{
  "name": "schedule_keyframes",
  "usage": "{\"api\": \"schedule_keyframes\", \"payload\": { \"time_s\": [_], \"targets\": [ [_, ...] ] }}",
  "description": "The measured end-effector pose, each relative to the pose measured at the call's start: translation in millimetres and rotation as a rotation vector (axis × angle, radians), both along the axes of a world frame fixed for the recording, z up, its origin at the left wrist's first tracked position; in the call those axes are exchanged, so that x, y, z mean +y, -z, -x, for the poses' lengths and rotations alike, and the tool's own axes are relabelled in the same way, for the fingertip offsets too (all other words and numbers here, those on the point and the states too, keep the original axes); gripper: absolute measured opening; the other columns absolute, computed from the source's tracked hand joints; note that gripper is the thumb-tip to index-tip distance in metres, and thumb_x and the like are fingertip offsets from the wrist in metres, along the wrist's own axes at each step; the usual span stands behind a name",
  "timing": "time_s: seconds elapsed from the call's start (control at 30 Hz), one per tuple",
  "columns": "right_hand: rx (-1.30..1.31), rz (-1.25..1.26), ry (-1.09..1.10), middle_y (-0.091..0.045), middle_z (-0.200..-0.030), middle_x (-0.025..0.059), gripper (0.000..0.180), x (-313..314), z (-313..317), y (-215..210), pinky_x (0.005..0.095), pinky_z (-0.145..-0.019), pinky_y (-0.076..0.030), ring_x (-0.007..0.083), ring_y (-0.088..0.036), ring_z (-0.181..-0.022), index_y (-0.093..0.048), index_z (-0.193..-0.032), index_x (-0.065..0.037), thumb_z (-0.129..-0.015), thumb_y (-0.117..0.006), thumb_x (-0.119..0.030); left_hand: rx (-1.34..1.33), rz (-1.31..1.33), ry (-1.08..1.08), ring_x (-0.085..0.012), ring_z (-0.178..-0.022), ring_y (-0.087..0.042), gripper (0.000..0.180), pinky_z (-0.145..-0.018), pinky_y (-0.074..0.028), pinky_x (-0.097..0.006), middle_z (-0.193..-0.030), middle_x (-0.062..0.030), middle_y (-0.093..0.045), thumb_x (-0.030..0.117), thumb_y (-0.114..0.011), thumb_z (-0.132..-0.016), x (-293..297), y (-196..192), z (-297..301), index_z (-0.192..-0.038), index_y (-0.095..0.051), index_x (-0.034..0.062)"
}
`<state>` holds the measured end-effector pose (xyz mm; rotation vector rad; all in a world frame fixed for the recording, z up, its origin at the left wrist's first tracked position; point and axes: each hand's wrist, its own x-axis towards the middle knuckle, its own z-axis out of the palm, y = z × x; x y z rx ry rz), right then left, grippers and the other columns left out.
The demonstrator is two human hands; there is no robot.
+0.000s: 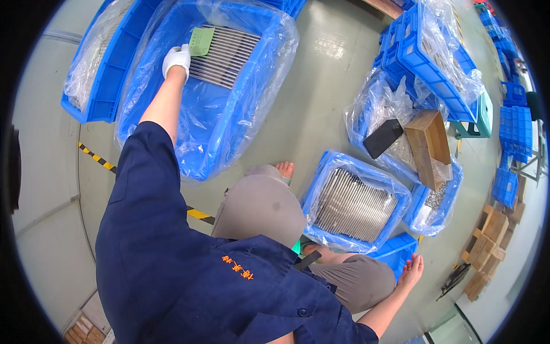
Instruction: Inspecting, cleaning, and sorting metal rods and rings in an industrial warehouse setting.
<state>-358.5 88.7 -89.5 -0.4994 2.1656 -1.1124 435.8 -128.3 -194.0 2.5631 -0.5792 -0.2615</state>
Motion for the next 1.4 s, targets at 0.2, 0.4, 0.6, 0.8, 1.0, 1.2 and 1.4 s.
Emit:
{"api": "schedule_keyframes", "payload": {
  "time_s": [0.2,0.4,0.6,0.8,1.0,1.2,1.4],
  "targets": [
    [0.009,-0.012,0.0,-0.058,-0.085,-0.0018,0.026,2,1,-1,0.0145,-0.048,-0.035,0.0038,-0.048,-0.059,-0.05,-0.101,-0.012,-0.08,-0.058,-0.026,-0.033,-0.252,0.07,-0.0266,-0.096,-0.054,0.047,-0.078,-0.044,-0.036,-0.103,-0.0101,-0.057,0.05,-0.055,-0.069,-9,-39,32,-0.097,-0.06,0.0135],
    [0.006,-0.013,0.001,-0.058,-0.085,-0.002,0.026,2,3,0,0.0145,-0.048,-0.035,0.0038,-0.048,-0.059,-0.05,-0.101,-0.013,-0.079,-0.058,-0.026,-0.08,-0.373,0.107,-0.0245,-0.096,-0.055,0.037,-0.077,-0.046,-0.034,-0.105,-0.0074,-0.056,0.039,-0.059,-0.071,-11,-29,29,-0.101,-0.059,0.0172],
    [0.012,-0.013,0.021,-0.058,-0.084,-0.002,0.026,2,2,0,0.0146,-0.048,-0.035,0.0039,-0.048,-0.059,-0.05,-0.102,-0.013,-0.08,-0.058,-0.025,-0.084,-0.319,0.127,-0.0257,-0.096,-0.055,0.032,-0.078,-0.045,-0.035,-0.103,-0.0081,-0.057,0.033,-0.054,-0.073,-12,-18,25,-0.101,-0.059,0.0185],
    [0.008,-0.007,-0.019,-0.058,-0.086,-0.0017,0.029,3,7,1,0.016,-0.049,-0.036,0.0047,-0.049,-0.059,-0.05,-0.102,-0.013,-0.079,-0.058,-0.027,-0.111,-0.087,0.067,-0.0273,-0.094,-0.055,0.045,-0.079,-0.044,-0.036,-0.102,-0.0124,-0.057,0.042,-0.054,-0.071,-7,-29,35,-0.105,-0.056,0.0127],
    [0.0,-0.008,0.002,-0.058,-0.084,-0.0016,0.027,1,1,0,0.0143,-0.048,-0.035,0.0038,-0.047,-0.059,-0.05,-0.102,-0.012,-0.079,-0.058,-0.025,-0.146,-0.383,0.157,-0.0255,-0.109,-0.042,0.072,-0.084,-0.04,-0.035,-0.119,-0.0103,-0.044,0.064,-0.051,-0.063,-9,-47,67,-0.109,-0.053,0.0093],
    [0.004,-0.02,-0.014,-0.058,-0.088,-0.001,0.031,2,7,2,0.0166,-0.05,-0.036,0.0053,-0.049,-0.061,-0.049,-0.104,-0.012,-0.079,-0.058,-0.028,-0.147,-0.508,0.138,-0.0239,-0.106,-0.043,0.066,-0.082,-0.04,-0.036,-0.116,-0.008,-0.044,0.058,-0.055,-0.066,-18,-43,76,-0.11,-0.053,0.0083],
    [0.014,-0.015,-0.015,-0.058,-0.086,-0.0015,0.03,6,11,0,0.0165,-0.051,-0.036,0.0052,-0.049,-0.061,-0.05,-0.103,-0.013,-0.079,-0.058,-0.027,-0.267,-0.342,0.198,-0.0259,-0.098,-0.052,0.031,-0.079,-0.044,-0.036,-0.104,-0.0096,-0.054,0.036,-0.047,-0.078,-13,-46,53,-0.101,-0.058,0.0173]
  ]
}}
